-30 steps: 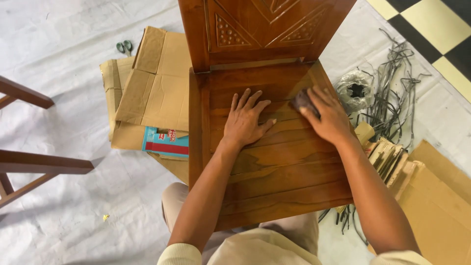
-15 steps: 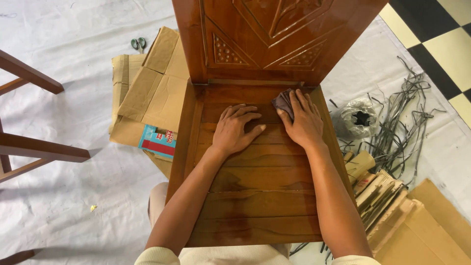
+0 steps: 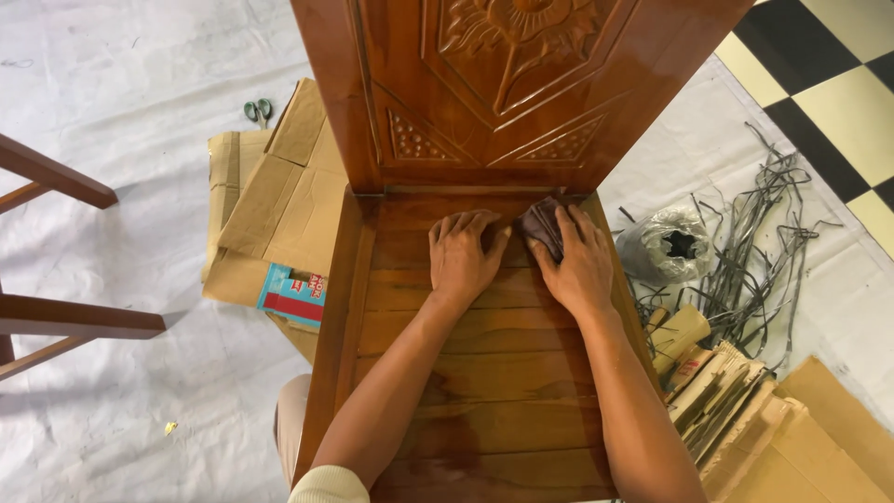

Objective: Polish a wooden chair and wrap its legs for protection.

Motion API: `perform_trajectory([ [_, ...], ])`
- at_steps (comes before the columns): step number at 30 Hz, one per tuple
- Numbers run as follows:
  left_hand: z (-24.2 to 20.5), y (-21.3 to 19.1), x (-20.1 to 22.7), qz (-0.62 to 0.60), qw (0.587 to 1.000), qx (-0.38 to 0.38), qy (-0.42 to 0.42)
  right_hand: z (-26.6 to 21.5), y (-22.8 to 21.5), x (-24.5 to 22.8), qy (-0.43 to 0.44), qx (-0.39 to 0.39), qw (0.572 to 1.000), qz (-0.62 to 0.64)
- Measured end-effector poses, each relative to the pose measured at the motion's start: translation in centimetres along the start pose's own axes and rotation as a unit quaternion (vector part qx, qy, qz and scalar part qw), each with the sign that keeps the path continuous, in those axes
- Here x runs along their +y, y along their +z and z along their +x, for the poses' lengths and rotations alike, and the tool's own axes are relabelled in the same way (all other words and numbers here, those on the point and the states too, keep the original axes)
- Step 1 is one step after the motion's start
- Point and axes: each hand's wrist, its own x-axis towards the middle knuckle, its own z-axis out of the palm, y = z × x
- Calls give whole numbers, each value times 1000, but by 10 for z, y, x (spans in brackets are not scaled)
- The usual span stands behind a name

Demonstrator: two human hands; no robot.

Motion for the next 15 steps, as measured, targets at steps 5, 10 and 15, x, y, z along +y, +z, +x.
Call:
perform_trajectory([
  [5, 1, 0, 3, 11, 999, -22, 35, 8, -20, -20, 36, -36, 996, 77],
  [10, 1, 1, 0, 17, 998, -35, 41, 13, -12, -21, 19, -12, 994, 103],
  [15, 2, 5, -1, 40, 997, -29, 66, 25, -33, -15, 213, 112, 889, 390],
])
